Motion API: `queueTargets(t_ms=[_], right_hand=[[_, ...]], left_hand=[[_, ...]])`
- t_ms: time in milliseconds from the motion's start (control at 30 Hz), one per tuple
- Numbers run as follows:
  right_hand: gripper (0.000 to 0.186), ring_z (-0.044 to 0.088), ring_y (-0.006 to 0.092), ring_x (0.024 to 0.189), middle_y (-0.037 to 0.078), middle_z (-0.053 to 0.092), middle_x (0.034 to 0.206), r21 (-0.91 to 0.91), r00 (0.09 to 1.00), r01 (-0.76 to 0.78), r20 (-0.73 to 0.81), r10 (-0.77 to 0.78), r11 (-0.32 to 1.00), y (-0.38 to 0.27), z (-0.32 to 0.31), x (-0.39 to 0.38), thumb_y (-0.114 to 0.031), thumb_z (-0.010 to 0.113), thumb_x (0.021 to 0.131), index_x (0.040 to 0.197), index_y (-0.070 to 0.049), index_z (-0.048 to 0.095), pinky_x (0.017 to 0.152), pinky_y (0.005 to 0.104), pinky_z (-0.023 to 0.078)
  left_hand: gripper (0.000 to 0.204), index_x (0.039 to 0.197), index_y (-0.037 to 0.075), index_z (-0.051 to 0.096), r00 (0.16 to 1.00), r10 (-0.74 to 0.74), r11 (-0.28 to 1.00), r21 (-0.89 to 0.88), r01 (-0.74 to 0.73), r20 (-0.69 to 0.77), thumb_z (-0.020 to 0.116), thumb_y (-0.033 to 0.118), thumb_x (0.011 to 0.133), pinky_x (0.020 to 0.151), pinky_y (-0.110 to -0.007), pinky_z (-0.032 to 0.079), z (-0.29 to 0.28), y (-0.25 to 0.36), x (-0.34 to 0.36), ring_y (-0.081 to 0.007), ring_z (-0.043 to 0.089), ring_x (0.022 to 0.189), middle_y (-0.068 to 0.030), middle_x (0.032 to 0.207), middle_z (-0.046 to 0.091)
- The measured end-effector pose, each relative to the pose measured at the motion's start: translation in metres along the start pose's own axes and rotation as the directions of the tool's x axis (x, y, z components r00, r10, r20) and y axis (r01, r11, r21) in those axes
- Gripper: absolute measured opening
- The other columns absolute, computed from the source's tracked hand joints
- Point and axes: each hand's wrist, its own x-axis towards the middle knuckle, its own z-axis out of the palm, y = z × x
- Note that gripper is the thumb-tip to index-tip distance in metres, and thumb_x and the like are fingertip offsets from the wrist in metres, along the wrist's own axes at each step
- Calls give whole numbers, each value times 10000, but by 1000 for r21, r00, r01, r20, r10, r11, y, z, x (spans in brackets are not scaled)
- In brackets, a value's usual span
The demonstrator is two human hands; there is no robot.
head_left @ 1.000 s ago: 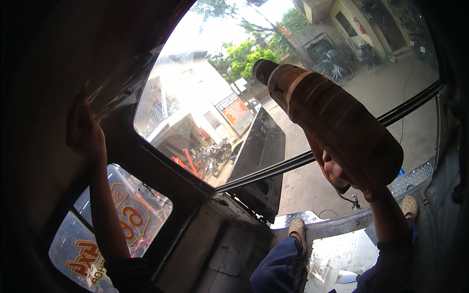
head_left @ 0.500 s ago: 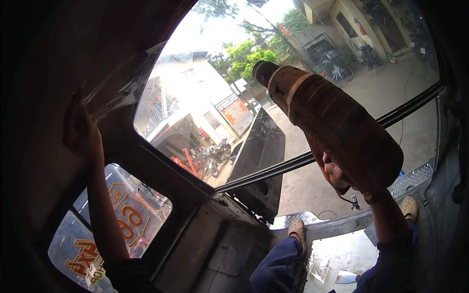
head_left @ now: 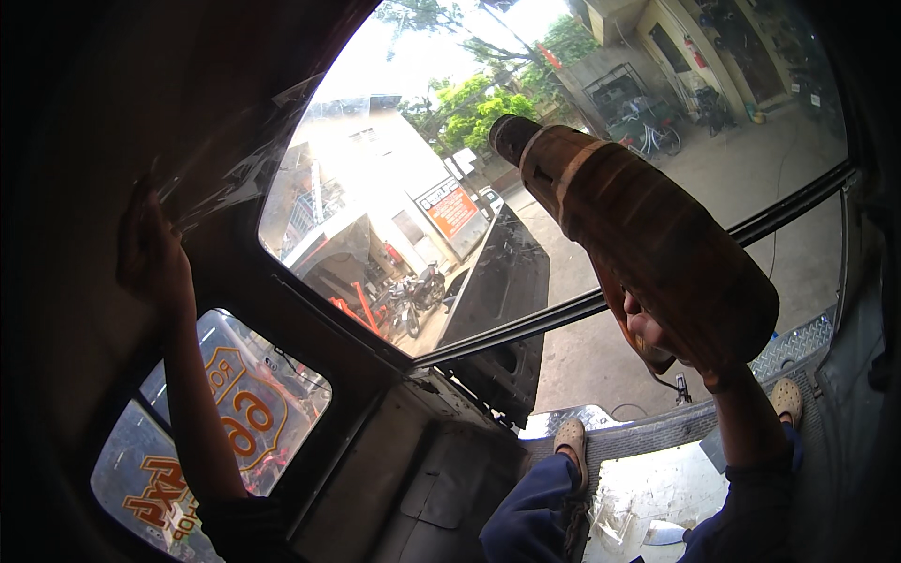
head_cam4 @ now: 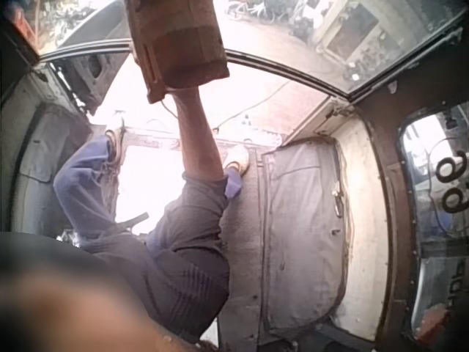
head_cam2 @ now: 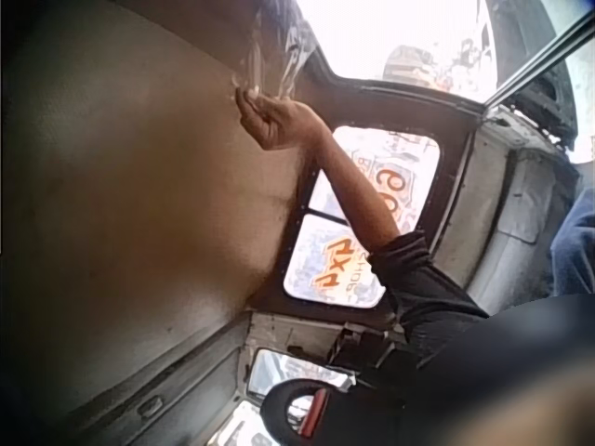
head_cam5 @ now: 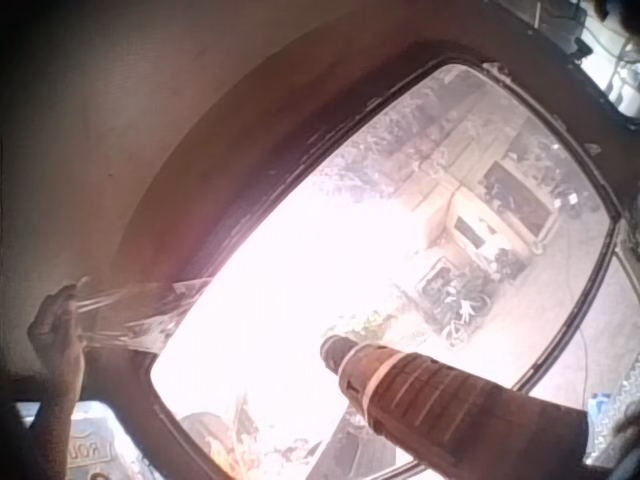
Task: The person uses a heat gun to warm the vehicle's side window and peels off a protective film from the tint. They then smooth the tint with a squeegee and continue applying heat to set the film.
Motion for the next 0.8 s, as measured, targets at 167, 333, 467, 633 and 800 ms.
queueTargets(t_ms=[167, 333, 467, 633, 800], right_hand=[[180, 554, 118, 676, 41, 567, 737, -598, 943, 311, 94, -321, 738, -15, 12, -13, -120, 650, 719, 869, -36, 600, 638, 262, 458], [208, 546, 129, 660, 44, 560, 720, -706, 942, 297, 108, -316, 643, -23, 20, -15, -166, 646, 705, 860, -35, 597, 622, 267, 448], [211, 544, 129, 639, 43, 560, 709, -705, 952, 282, 120, -282, 651, -25, 18, -15, -169, 650, 697, 851, -35, 596, 600, 266, 445], [204, 545, 126, 624, 39, 561, 699, -669, 929, 347, 147, -340, 657, -24, 17, -13, -168, 650, 699, 845, -36, 598, 585, 264, 445], [197, 552, 118, 632, 35, 565, 706, -688, 912, 368, 137, -386, 626, -21, 22, -16, -160, 652, 710, 857, -38, 604, 589, 258, 450]], left_hand=[[208, 1064, 87, 667, 998, -56, 997, 42, 57, -13, 598, 163, 883, 602, -223, 511, -4, 2, -1, -124, 646, 844, -55, 1012, 659], [202, 1060, 99, 669, 1000, 22, 999, 37, -21, -1, 589, 171, 889, 576, -220, 516, -8, -1, -1, -135, 654, 839, -58, 1024, 659], [201, 1057, 107, 669, 1000, 6, 997, 77, -8, 25, 583, 187, 894, 544, -211, 527, -13, -5, -4, -136, 661, 830, -58, 1032, 658], [210, 1064, 104, 663, 1000, 5, 998, 63, -4, -10, 583, 198, 894, 515, -203, 530, -15, -6, -5, -134, 663, 825, -53, 1042, 657], [226, 1082, 103, 655, 998, -51, 998, 43, 52, -24, 577, 211, 900, 524, -198, 527, -18, -3, -10, -128, 653, 814, -58, 1069, 647]])
